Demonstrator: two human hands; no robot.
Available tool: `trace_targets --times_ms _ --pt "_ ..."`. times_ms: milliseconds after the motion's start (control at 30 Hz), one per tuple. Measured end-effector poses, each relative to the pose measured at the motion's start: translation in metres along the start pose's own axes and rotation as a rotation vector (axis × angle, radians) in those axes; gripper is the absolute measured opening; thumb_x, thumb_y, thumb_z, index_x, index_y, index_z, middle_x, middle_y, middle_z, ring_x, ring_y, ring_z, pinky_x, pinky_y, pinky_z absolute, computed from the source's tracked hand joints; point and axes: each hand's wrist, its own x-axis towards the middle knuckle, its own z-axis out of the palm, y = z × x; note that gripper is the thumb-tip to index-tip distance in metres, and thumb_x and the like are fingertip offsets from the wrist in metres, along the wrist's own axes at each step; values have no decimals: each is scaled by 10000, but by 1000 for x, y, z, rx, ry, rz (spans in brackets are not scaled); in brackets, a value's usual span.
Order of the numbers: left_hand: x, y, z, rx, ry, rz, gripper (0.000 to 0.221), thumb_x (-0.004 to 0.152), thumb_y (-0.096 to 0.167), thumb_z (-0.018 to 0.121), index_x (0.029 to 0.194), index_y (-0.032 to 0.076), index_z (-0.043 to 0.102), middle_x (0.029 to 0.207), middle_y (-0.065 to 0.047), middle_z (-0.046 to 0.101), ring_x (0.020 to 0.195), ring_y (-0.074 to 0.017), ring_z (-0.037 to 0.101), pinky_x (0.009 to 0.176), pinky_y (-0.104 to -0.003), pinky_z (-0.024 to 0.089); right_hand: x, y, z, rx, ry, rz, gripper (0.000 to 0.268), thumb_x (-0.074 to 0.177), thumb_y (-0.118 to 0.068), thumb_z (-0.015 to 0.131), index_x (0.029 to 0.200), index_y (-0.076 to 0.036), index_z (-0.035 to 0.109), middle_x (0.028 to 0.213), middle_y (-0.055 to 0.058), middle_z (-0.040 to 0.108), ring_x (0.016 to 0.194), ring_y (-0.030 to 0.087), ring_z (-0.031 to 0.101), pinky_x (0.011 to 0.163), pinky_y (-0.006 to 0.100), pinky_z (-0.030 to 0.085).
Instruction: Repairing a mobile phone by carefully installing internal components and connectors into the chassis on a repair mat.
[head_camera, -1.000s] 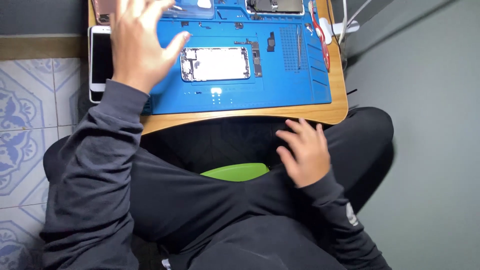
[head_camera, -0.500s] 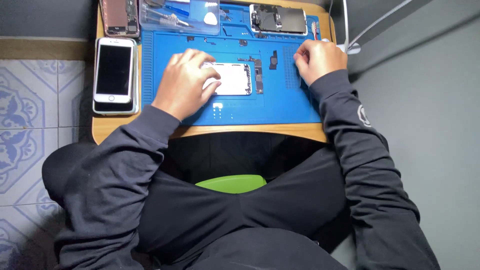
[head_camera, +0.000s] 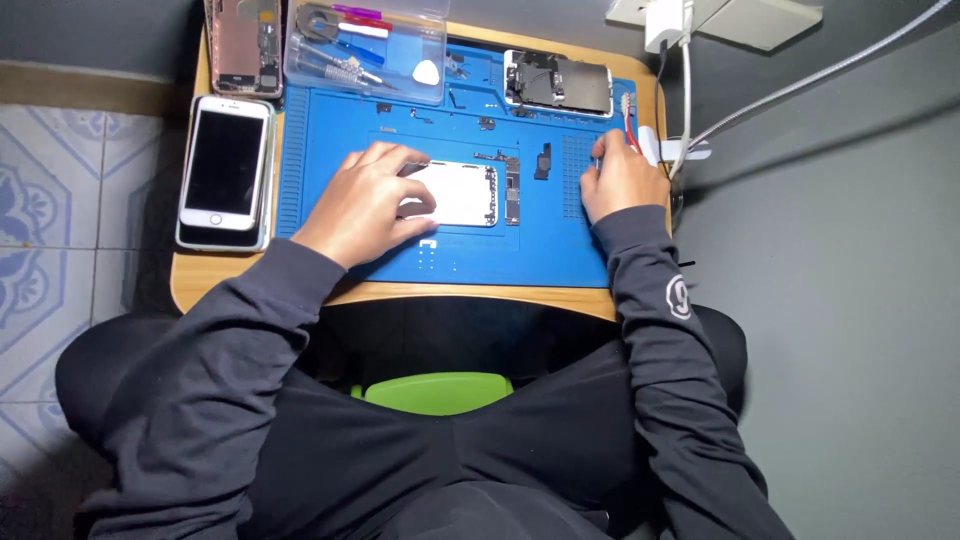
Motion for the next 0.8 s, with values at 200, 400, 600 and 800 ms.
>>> trace_targets --times_ms 200,400,600,800 --pt "8 0 9 55 -48 -4 67 832 313 880 832 302 813 1356 10 670 1375 -246 539 1096 -451 441 -1 4 7 -25 38 -5 143 971 -199 622 1107 -199 579 1004 115 765 993 410 757 858 598 574" --pt "8 3 12 32 -89 -50 60 841 289 882 849 295 822 1417 -20 636 1428 -261 493 1145 -480 400 -4 4 6 -39 62 -44 88 936 -185 624 1014 -224 612 856 65 751 896 399 767 790 568 582" --pt "10 3 11 -31 -108 -73 69 859 276 882 873 286 815 1391 -35 638 1388 -270 528 1189 -528 358 -19 -2 -21 282 209 -220 455 927 -73 643 1318 -168 428 695 6 628 718 319 705 708 497 538" --pt "14 6 6 -19 -178 -68 63 878 294 856 933 310 832 1429 -50 597 1418 -302 501 1240 -607 264 -30 3 -28 306 205 -200 426 905 -103 656 1282 -179 475 692 -2 634 746 325 700 734 506 534"
